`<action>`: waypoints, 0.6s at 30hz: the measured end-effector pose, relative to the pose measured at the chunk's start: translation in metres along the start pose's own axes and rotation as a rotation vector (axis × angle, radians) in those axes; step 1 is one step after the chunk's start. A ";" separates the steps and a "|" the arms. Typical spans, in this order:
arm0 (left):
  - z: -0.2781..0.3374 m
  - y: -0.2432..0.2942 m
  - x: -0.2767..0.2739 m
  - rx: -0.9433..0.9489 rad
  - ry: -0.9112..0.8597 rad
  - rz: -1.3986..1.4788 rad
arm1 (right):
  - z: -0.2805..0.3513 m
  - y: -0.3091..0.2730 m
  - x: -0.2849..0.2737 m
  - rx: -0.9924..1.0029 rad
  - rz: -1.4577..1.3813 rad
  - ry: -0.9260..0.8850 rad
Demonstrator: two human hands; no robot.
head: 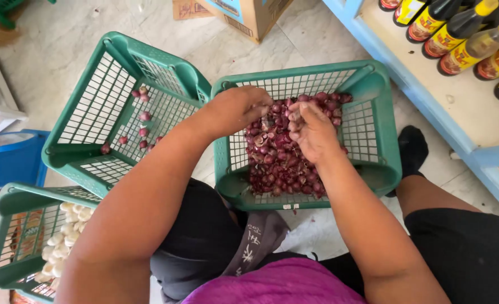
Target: The person is sorting and cleaning small red onions, moving them between plastic baskets on the floor.
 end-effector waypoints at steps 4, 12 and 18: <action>-0.008 0.013 0.007 -0.078 -0.007 0.015 | 0.003 -0.003 -0.005 0.024 0.013 -0.049; -0.006 0.029 0.021 -0.019 -0.074 -0.070 | 0.030 -0.021 0.026 0.045 -0.052 -0.271; -0.003 0.038 0.015 -0.052 -0.046 -0.086 | 0.043 -0.021 0.032 0.053 0.114 -0.129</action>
Point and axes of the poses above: each hand's wrist, its own z-axis away from the middle knuckle, its own x-axis out of the palm, y = z × x, the point moved 4 cm from there along -z, towards the middle knuckle, and after that the axes turned 9 degrees about x, right-handed, at the moved point
